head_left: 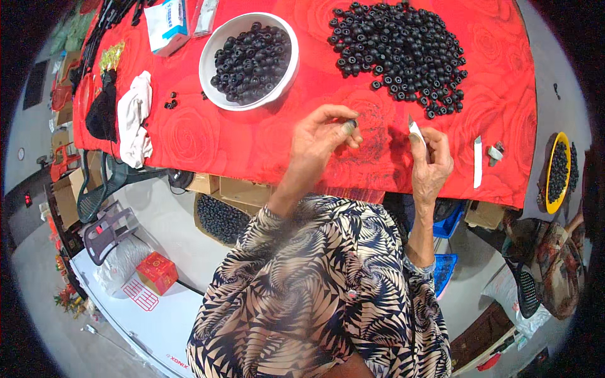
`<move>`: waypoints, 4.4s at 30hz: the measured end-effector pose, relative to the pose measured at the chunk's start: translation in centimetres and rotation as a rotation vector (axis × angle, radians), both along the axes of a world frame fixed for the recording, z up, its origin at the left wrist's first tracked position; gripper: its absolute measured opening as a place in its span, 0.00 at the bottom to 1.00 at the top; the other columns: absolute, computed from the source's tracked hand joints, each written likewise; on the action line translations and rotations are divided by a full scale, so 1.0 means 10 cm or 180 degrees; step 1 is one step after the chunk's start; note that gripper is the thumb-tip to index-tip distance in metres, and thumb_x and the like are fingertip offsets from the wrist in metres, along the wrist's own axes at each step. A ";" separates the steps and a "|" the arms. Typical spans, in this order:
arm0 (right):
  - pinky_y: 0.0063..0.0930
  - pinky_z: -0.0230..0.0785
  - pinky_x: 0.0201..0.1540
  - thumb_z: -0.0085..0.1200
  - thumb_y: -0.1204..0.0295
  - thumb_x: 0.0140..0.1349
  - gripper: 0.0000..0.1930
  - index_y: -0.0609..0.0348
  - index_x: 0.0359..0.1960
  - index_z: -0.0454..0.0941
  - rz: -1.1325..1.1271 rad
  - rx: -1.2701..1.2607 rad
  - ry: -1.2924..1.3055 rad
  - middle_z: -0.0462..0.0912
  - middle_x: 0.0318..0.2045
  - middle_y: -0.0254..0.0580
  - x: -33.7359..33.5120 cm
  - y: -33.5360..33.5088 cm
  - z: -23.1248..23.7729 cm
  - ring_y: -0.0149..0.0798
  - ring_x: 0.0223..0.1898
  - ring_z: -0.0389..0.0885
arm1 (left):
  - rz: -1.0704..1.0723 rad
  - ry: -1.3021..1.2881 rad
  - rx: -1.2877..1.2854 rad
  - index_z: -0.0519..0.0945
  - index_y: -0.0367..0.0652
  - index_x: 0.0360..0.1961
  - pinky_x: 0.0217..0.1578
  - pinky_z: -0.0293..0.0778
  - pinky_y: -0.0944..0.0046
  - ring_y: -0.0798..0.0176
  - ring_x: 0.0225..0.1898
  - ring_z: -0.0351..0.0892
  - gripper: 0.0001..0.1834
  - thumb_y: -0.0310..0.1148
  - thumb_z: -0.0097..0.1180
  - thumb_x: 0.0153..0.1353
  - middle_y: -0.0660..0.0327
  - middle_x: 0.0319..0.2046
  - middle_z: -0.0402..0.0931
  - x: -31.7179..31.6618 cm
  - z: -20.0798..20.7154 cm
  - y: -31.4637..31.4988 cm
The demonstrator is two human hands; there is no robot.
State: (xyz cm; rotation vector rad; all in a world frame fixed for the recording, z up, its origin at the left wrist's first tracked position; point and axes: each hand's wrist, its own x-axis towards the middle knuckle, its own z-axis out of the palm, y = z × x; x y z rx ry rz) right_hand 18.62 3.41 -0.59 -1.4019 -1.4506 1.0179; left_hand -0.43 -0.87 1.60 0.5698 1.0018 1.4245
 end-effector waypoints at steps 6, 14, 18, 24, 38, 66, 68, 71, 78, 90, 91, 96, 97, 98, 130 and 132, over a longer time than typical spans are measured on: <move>0.18 0.66 0.29 0.56 0.73 0.54 0.08 0.64 0.32 0.72 -0.0020 -0.0008 0.0104 0.77 0.24 0.35 0.02 -0.03 0.04 0.25 0.26 0.74 | -0.0139 0.0067 0.0215 0.71 0.33 0.39 0.32 0.74 0.70 0.67 0.30 0.75 0.07 0.20 0.47 0.58 0.57 0.28 0.75 0.04 -0.02 -0.04; 0.16 0.65 0.29 0.55 0.75 0.53 0.08 0.64 0.33 0.72 0.0565 -0.0700 0.0497 0.77 0.25 0.34 -0.13 -0.12 0.43 0.23 0.26 0.73 | 0.0059 0.0313 0.0598 0.70 0.31 0.36 0.31 0.76 0.69 0.63 0.32 0.77 0.06 0.15 0.47 0.56 0.56 0.35 0.69 0.01 0.01 -0.02; 0.16 0.65 0.25 0.56 0.76 0.52 0.09 0.64 0.34 0.72 0.0909 -0.0548 0.0169 0.78 0.25 0.37 -0.23 -0.15 0.49 0.23 0.25 0.74 | 0.0109 0.0201 0.0602 0.70 0.32 0.36 0.30 0.76 0.69 0.63 0.32 0.76 0.07 0.15 0.48 0.55 0.56 0.36 0.69 0.00 0.04 -0.02; 0.26 0.70 0.27 0.60 0.76 0.48 0.12 0.65 0.32 0.72 0.1062 -0.0023 -0.0137 0.79 0.25 0.44 -0.33 -0.20 0.54 0.35 0.25 0.79 | -0.0025 -0.0899 0.0228 0.69 0.39 0.42 0.41 0.70 0.67 0.66 0.39 0.71 0.14 0.21 0.52 0.52 0.57 0.38 0.70 -0.02 -0.02 -0.03; 0.28 0.70 0.27 0.61 0.77 0.46 0.12 0.64 0.32 0.73 0.1149 0.0374 -0.0348 0.78 0.25 0.46 -0.36 -0.16 0.48 0.39 0.25 0.79 | -0.0220 -0.1524 0.0059 0.72 0.40 0.41 0.48 0.66 0.64 0.63 0.44 0.70 0.13 0.23 0.54 0.52 0.59 0.41 0.71 -0.03 -0.20 -0.03; 0.29 0.72 0.28 0.60 0.76 0.47 0.13 0.64 0.34 0.72 0.1047 0.0270 -0.0083 0.79 0.26 0.46 -0.36 -0.20 0.45 0.40 0.26 0.80 | -0.0229 -0.1445 -0.0002 0.73 0.39 0.39 0.36 0.67 0.71 0.70 0.35 0.70 0.10 0.22 0.51 0.55 0.60 0.37 0.73 0.01 -0.16 -0.02; 0.29 0.72 0.28 0.60 0.76 0.47 0.13 0.64 0.34 0.72 0.1078 0.0220 -0.0111 0.79 0.26 0.46 -0.34 -0.21 0.43 0.40 0.26 0.80 | -0.0239 -0.1461 0.0004 0.73 0.39 0.39 0.36 0.67 0.71 0.70 0.35 0.70 0.10 0.22 0.51 0.55 0.60 0.37 0.73 0.02 -0.16 -0.03; 0.29 0.71 0.27 0.60 0.75 0.47 0.13 0.64 0.34 0.72 0.1120 0.0213 -0.0165 0.78 0.26 0.46 -0.32 -0.20 0.41 0.40 0.26 0.80 | -0.0203 -0.1472 0.0054 0.73 0.39 0.39 0.36 0.67 0.71 0.69 0.35 0.70 0.10 0.22 0.51 0.55 0.60 0.37 0.72 0.04 -0.16 -0.02; 0.29 0.71 0.25 0.61 0.75 0.46 0.14 0.64 0.33 0.71 0.1121 0.0342 -0.0302 0.78 0.24 0.46 -0.32 -0.21 0.41 0.41 0.24 0.80 | -0.0109 -0.1441 0.0033 0.73 0.39 0.39 0.36 0.67 0.70 0.68 0.36 0.71 0.09 0.22 0.51 0.55 0.60 0.37 0.72 0.05 -0.16 -0.02; 0.28 0.71 0.25 0.60 0.77 0.47 0.12 0.65 0.33 0.71 0.1093 0.0347 -0.0305 0.79 0.24 0.47 -0.34 -0.17 0.45 0.39 0.25 0.80 | -0.0217 -0.1630 0.0102 0.72 0.37 0.40 0.35 0.68 0.71 0.68 0.34 0.70 0.10 0.22 0.51 0.55 0.58 0.37 0.72 0.01 -0.17 -0.03; 0.28 0.71 0.25 0.60 0.77 0.47 0.12 0.65 0.33 0.71 0.1107 0.0363 -0.0296 0.79 0.24 0.47 -0.34 -0.17 0.45 0.39 0.25 0.80 | -0.0205 -0.1619 0.0119 0.72 0.37 0.40 0.35 0.68 0.71 0.68 0.34 0.70 0.10 0.22 0.51 0.55 0.58 0.37 0.72 0.00 -0.15 -0.04; 0.23 0.72 0.28 0.58 0.78 0.50 0.11 0.67 0.35 0.71 0.0811 -0.0069 -0.0013 0.80 0.26 0.44 -0.30 -0.16 0.47 0.31 0.27 0.80 | -0.0283 -0.1667 0.0063 0.72 0.37 0.40 0.36 0.68 0.71 0.68 0.34 0.71 0.09 0.23 0.50 0.57 0.58 0.37 0.72 0.01 -0.16 -0.04; 0.22 0.71 0.27 0.58 0.78 0.50 0.11 0.66 0.35 0.71 0.0822 -0.0165 -0.0027 0.80 0.26 0.44 -0.30 -0.16 0.49 0.31 0.26 0.79 | -0.0267 -0.1654 0.0061 0.72 0.37 0.40 0.36 0.68 0.71 0.68 0.34 0.71 0.09 0.23 0.50 0.57 0.58 0.37 0.72 0.01 -0.15 -0.04; 0.22 0.71 0.27 0.58 0.78 0.50 0.11 0.66 0.35 0.71 0.0829 -0.0163 -0.0031 0.80 0.26 0.44 -0.31 -0.17 0.49 0.31 0.26 0.79 | -0.0178 -0.1604 0.0057 0.72 0.37 0.40 0.37 0.68 0.70 0.68 0.34 0.71 0.09 0.23 0.49 0.57 0.58 0.37 0.72 0.03 -0.12 -0.03; 0.29 0.70 0.24 0.60 0.77 0.46 0.12 0.65 0.32 0.72 0.1211 0.0563 -0.0390 0.78 0.23 0.46 -0.38 -0.21 0.50 0.40 0.23 0.79 | -0.0236 -0.2251 -0.0183 0.73 0.39 0.41 0.44 0.71 0.69 0.67 0.41 0.74 0.09 0.27 0.49 0.59 0.60 0.40 0.73 0.00 -0.26 -0.03; 0.29 0.70 0.24 0.61 0.77 0.46 0.12 0.65 0.32 0.72 0.1213 0.0599 -0.0430 0.78 0.23 0.46 -0.38 -0.20 0.52 0.40 0.23 0.79 | -0.0347 -0.2476 -0.0085 0.73 0.39 0.44 0.52 0.66 0.60 0.59 0.48 0.70 0.13 0.25 0.51 0.56 0.55 0.44 0.72 -0.02 -0.34 -0.04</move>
